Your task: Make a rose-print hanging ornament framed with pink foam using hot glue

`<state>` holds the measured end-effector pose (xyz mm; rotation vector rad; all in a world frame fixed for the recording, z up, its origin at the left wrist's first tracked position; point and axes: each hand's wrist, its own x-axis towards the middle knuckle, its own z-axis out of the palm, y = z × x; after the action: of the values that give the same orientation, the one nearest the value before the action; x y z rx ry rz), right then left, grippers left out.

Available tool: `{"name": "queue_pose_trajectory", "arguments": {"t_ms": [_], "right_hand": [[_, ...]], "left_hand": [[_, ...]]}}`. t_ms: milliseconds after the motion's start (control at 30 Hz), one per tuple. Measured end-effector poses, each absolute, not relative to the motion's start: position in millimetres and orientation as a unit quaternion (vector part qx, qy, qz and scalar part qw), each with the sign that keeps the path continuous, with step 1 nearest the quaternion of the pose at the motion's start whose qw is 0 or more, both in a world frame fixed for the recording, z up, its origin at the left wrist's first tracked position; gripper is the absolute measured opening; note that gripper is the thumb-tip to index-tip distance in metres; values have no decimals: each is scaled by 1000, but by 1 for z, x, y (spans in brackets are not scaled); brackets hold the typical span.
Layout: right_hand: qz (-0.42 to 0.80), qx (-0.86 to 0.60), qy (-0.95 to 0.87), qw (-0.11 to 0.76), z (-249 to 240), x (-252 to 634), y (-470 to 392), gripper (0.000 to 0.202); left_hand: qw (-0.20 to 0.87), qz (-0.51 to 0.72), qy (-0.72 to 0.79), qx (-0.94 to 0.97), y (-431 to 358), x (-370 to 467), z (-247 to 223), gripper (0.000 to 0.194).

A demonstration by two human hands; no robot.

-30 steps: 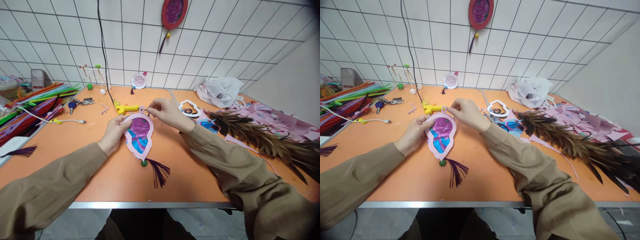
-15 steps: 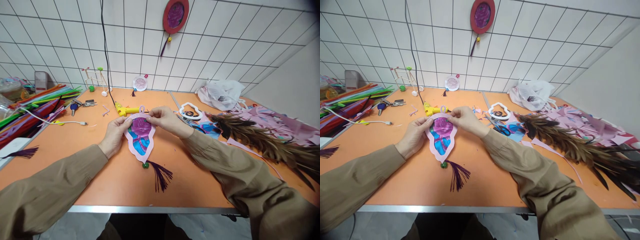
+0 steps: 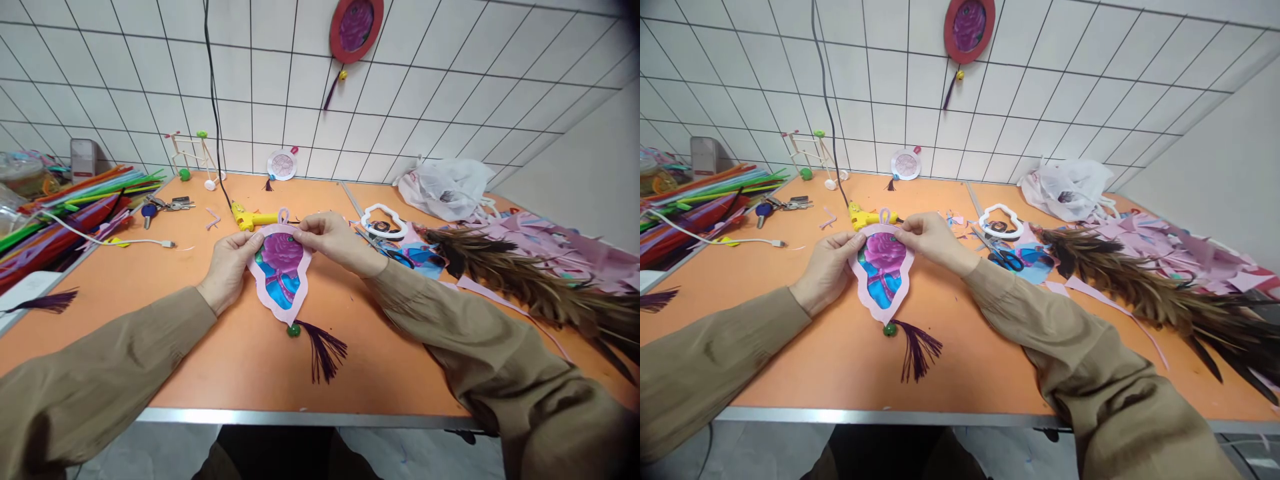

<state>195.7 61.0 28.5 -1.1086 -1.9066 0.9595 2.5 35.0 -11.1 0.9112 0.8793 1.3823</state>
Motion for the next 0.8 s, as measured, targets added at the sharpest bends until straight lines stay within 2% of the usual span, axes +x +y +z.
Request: {"name": "queue_pose_trajectory", "arguments": {"t_ms": [267, 500, 700, 800], "right_hand": [[399, -427, -726, 364, 26, 197, 65, 31], [410, -426, -715, 373, 27, 197, 62, 34], [424, -434, -698, 381, 28, 196, 63, 30], [434, -435, -685, 392, 28, 197, 64, 30]], "left_hand": [[588, 597, 377, 394, 36, 2, -11, 37], [584, 602, 374, 396, 38, 1, -14, 28], [618, 581, 343, 404, 38, 1, -13, 36], [621, 580, 341, 401, 38, 2, -13, 35]]}}
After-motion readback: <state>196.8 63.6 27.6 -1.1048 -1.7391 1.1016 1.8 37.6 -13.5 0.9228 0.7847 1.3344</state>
